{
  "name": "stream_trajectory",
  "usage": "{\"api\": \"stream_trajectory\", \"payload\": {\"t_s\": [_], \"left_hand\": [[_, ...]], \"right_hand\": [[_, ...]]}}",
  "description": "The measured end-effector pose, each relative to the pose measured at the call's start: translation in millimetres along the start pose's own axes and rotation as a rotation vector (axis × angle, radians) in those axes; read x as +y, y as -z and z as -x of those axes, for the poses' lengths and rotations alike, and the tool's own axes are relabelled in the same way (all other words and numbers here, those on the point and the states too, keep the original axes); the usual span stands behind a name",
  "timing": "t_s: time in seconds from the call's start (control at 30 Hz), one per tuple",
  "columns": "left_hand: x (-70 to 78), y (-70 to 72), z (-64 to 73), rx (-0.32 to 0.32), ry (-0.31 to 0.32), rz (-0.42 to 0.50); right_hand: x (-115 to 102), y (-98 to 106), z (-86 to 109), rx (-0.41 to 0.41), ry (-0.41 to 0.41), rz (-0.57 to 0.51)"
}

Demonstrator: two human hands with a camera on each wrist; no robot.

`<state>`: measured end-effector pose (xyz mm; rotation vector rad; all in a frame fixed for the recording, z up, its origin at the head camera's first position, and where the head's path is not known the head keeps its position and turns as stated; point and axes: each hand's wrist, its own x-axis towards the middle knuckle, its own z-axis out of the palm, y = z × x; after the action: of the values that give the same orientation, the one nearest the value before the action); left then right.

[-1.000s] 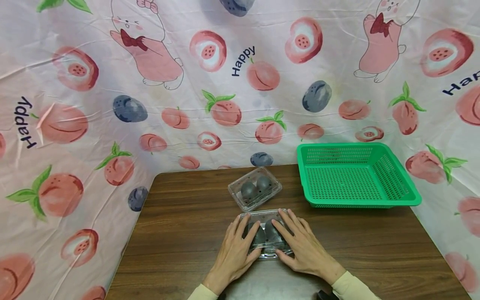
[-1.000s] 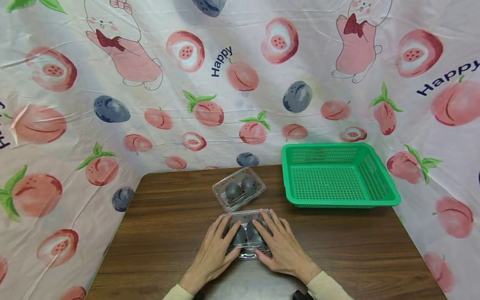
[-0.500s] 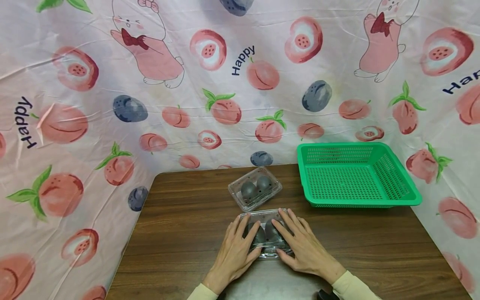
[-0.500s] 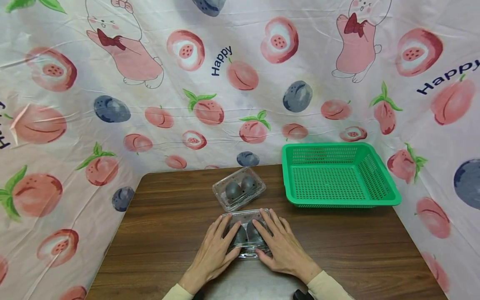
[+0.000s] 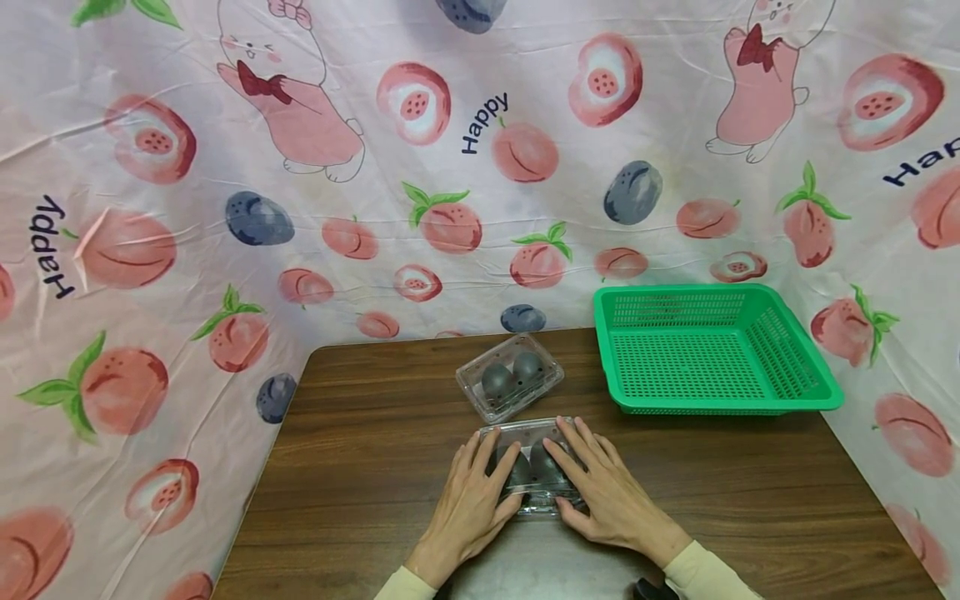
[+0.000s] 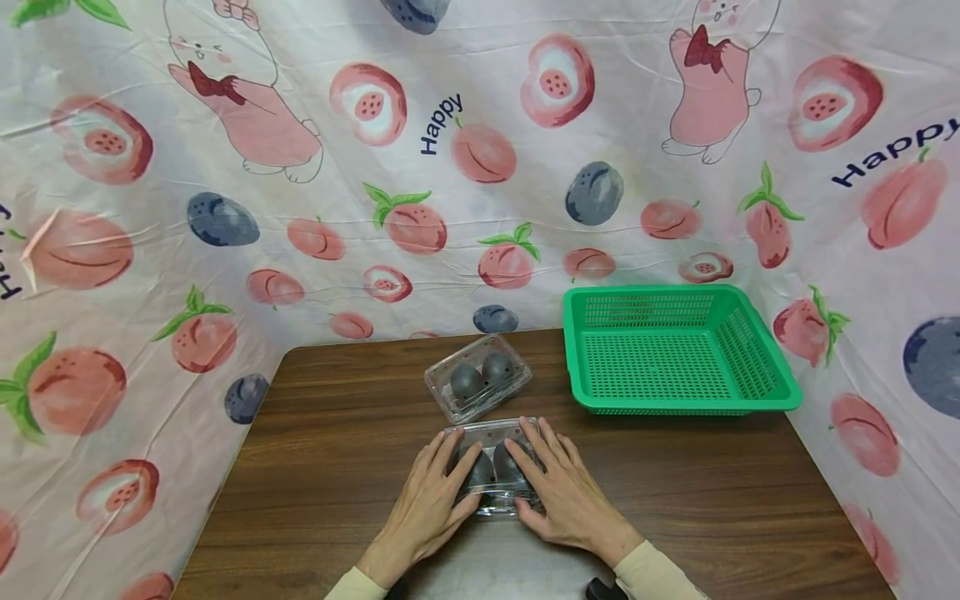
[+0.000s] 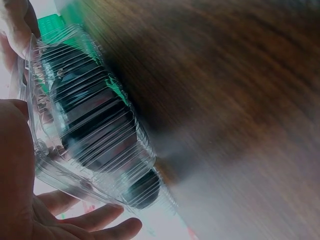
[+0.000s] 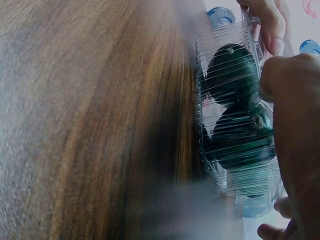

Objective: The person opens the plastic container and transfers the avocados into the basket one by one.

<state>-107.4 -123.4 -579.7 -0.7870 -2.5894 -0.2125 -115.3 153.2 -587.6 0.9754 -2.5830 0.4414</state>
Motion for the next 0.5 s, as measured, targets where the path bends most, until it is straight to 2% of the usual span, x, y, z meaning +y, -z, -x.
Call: {"api": "stream_trajectory", "payload": {"t_s": [0.5], "left_hand": [[0.2,2.6,-1.3,-0.009,-0.002,0.006]], "right_hand": [[-0.4,0.4,0.0,-0.013,-0.009,-0.016]]}}
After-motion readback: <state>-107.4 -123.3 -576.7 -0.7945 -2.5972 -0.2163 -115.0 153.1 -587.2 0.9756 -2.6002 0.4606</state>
